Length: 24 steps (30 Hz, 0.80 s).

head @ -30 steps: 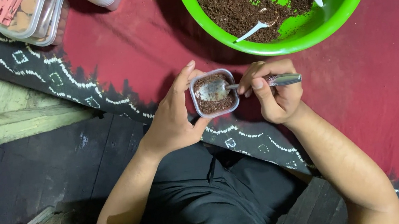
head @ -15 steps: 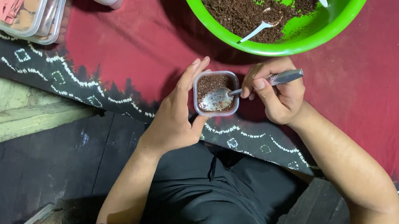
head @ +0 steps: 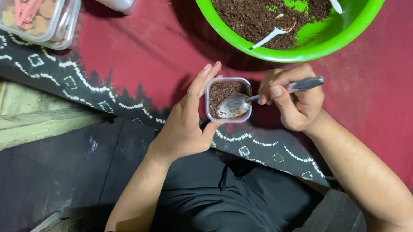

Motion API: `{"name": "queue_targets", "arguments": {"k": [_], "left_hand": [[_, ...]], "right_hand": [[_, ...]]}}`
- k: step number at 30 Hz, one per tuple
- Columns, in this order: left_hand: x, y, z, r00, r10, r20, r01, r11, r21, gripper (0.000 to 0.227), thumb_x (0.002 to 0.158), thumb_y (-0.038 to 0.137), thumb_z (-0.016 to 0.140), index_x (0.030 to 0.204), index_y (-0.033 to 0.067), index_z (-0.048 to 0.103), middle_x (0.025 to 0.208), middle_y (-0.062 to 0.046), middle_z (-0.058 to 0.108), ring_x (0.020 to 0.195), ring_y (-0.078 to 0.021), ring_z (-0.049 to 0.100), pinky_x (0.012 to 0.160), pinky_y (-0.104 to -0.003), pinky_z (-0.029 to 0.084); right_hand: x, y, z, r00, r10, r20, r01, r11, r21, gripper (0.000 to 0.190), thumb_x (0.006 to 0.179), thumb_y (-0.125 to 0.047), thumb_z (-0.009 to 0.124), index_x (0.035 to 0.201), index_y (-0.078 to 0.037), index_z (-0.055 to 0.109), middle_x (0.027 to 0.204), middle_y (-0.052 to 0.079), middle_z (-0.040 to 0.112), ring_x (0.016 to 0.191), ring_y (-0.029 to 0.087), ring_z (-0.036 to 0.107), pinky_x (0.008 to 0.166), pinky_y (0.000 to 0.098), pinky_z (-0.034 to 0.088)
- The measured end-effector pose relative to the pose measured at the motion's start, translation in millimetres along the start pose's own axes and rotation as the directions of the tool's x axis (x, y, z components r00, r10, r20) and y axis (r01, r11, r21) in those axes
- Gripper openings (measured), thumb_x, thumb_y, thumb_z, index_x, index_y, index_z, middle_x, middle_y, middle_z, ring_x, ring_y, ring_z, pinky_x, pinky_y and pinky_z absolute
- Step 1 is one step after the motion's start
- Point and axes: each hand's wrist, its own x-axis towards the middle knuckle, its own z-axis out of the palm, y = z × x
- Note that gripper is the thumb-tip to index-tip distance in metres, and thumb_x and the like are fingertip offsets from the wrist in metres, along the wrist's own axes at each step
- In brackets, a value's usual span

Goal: Filling a small plastic container with soil from a larger bowl using a spoon.

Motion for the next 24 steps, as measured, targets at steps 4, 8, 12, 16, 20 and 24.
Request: {"name": "queue_targets", "arguments": {"k": [4,8,12,16,20,24], "left_hand": [[3,5,-1,1.0,-0.005,-0.012,0.005,1.0,0.005,0.101,0.077,-0.023,0.072,0.159,-0.0084,0.016,0.161,-0.031,0.035,0.145,-0.0492,0.045,0.121,-0.055,0.035],[1,-1,5,0.996,0.017,-0.086,-0.01,0.997,0.08,0.102,0.079,0.002,0.086,0.157,-0.0093,0.022,0.152,-0.029,0.044,0.136,-0.0464,0.054,0.113,-0.05,0.048],[-2,-18,12,0.982,0.059,-0.177,-0.025,0.982,0.188,0.105,0.074,0.01,0.094,0.155,-0.0078,0.029,0.131,-0.025,0.052,0.12,-0.0442,0.059,0.103,-0.045,0.057],[-6,-21,15,0.974,0.055,-0.221,-0.016,0.985,0.173,0.104,0.072,0.006,0.093,0.155,-0.0062,0.031,0.123,-0.023,0.052,0.114,-0.0432,0.06,0.099,-0.044,0.058],[-7,-18,11,0.987,0.025,-0.157,-0.008,0.994,0.108,0.104,0.072,-0.004,0.088,0.156,-0.0074,0.027,0.13,-0.027,0.052,0.121,-0.0478,0.058,0.104,-0.049,0.055],[-3,-8,9,0.988,0.032,-0.149,-0.01,0.989,0.149,0.106,0.075,0.013,0.093,0.156,-0.0064,0.027,0.132,-0.027,0.053,0.122,-0.0458,0.059,0.104,-0.048,0.055]], "right_hand": [[3,-5,6,0.999,0.019,-0.037,-0.02,0.999,-0.032,0.004,0.107,0.003,0.048,0.108,0.006,0.047,0.076,0.021,0.065,0.061,0.026,0.062,0.061,0.0375,0.052],[-1,1,5,0.999,0.046,-0.023,-0.046,0.999,-0.001,0.005,0.107,0.002,0.05,0.108,0.006,0.048,0.081,0.023,0.066,0.067,0.029,0.067,0.059,0.0354,0.056],[-2,3,4,0.999,0.051,-0.015,-0.051,0.999,-0.012,0.007,0.107,0.0,0.051,0.109,0.007,0.049,0.079,0.022,0.066,0.065,0.027,0.066,0.057,0.0338,0.056],[-3,5,3,1.0,0.021,-0.007,-0.021,1.0,0.002,0.005,0.106,0.001,0.05,0.107,0.006,0.049,0.074,0.018,0.065,0.06,0.024,0.064,0.056,0.033,0.054],[0,1,3,1.0,0.0,-0.027,0.0,1.0,-0.025,0.004,0.106,0.002,0.049,0.107,0.005,0.048,0.073,0.018,0.065,0.059,0.023,0.063,0.056,0.0321,0.053],[2,0,5,0.999,0.003,-0.039,-0.004,1.0,-0.023,0.007,0.108,-0.001,0.051,0.109,0.005,0.048,0.078,0.022,0.067,0.063,0.027,0.067,0.059,0.0355,0.055]]}}
